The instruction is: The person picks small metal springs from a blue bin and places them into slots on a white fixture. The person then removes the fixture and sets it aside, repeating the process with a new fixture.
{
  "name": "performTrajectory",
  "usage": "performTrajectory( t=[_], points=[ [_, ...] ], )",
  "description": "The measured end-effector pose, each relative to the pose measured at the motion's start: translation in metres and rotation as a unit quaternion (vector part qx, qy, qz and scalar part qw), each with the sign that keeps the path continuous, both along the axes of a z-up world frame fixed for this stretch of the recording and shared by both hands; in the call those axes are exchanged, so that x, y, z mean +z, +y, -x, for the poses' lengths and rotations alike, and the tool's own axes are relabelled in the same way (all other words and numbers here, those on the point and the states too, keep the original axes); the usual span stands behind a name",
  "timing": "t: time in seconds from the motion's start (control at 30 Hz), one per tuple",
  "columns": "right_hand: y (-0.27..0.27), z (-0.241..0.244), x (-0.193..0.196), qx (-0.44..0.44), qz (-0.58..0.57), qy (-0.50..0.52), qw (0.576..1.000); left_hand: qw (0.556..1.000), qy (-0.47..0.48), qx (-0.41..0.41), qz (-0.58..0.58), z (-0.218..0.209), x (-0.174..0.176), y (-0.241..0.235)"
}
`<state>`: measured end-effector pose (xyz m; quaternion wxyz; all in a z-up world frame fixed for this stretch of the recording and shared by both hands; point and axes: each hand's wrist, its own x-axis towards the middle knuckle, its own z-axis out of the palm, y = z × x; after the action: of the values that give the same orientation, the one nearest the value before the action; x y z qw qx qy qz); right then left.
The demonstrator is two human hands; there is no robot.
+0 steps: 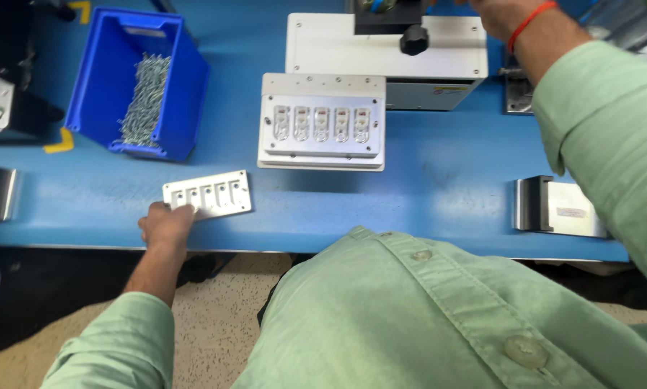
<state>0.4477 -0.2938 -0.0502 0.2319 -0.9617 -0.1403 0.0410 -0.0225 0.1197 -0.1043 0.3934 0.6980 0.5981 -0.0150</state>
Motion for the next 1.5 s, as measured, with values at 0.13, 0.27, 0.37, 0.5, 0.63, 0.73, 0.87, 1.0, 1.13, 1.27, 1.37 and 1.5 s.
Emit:
performTrajectory(
  t=[0.13,0.27,0.37,0.5,0.63,0.73,0.87,1.0,1.13,1.27,1.37,1.5],
  points=[
    [-0.006,0.052,0.004,0.045,-0.387,-0.076,0.918,0.988,0.08,-0.075,-0.105,0.006,-0.018,-0.003],
    [-0.031,0.211,-0.009,0.04,-0.304,-0.208,0.929,0.979,0.13,-0.12,-0.105,0.0,-0.018,-0.03],
    [-0.027,0.279,-0.012,0.162,-0.172,-0.095,0.967,0.98,0.09,-0.164,-0.072,-0.018,-0.02,-0.078],
    [0.009,0.282,-0.026,0.354,-0.037,-0.131,0.925,0.943,-0.065,-0.322,-0.053,-0.048,-0.024,-0.136],
    [0.039,0.259,-0.044,0.449,0.064,-0.166,0.876,0.858,-0.129,-0.49,0.077,-0.073,-0.019,-0.157],
    [0.044,0.244,-0.047,0.479,0.121,-0.09,0.865,0.836,-0.141,-0.511,0.141,-0.075,-0.011,-0.162],
    [0.047,0.235,-0.038,0.494,0.187,-0.043,0.848,0.887,-0.159,-0.396,0.18,-0.052,0.003,-0.162],
    [0.034,0.229,-0.025,0.432,0.351,0.016,0.831,0.917,-0.148,-0.33,0.169,-0.025,0.022,-0.146],
    [-0.023,0.21,-0.01,0.322,0.36,0.035,0.875,0.951,-0.094,-0.244,0.166,-0.004,0.045,-0.123],
    [-0.081,0.188,0.004,0.141,0.458,0.128,0.868,0.972,-0.148,-0.155,0.099,0.006,0.064,-0.09],
    [-0.103,0.188,0.011,0.028,0.505,0.135,0.852,0.963,-0.251,-0.091,0.041,0.006,0.069,-0.057],
    [-0.105,0.223,0.007,0.05,0.331,0.02,0.942,0.926,-0.363,-0.086,-0.063,-0.011,0.06,-0.003]
  ],
)
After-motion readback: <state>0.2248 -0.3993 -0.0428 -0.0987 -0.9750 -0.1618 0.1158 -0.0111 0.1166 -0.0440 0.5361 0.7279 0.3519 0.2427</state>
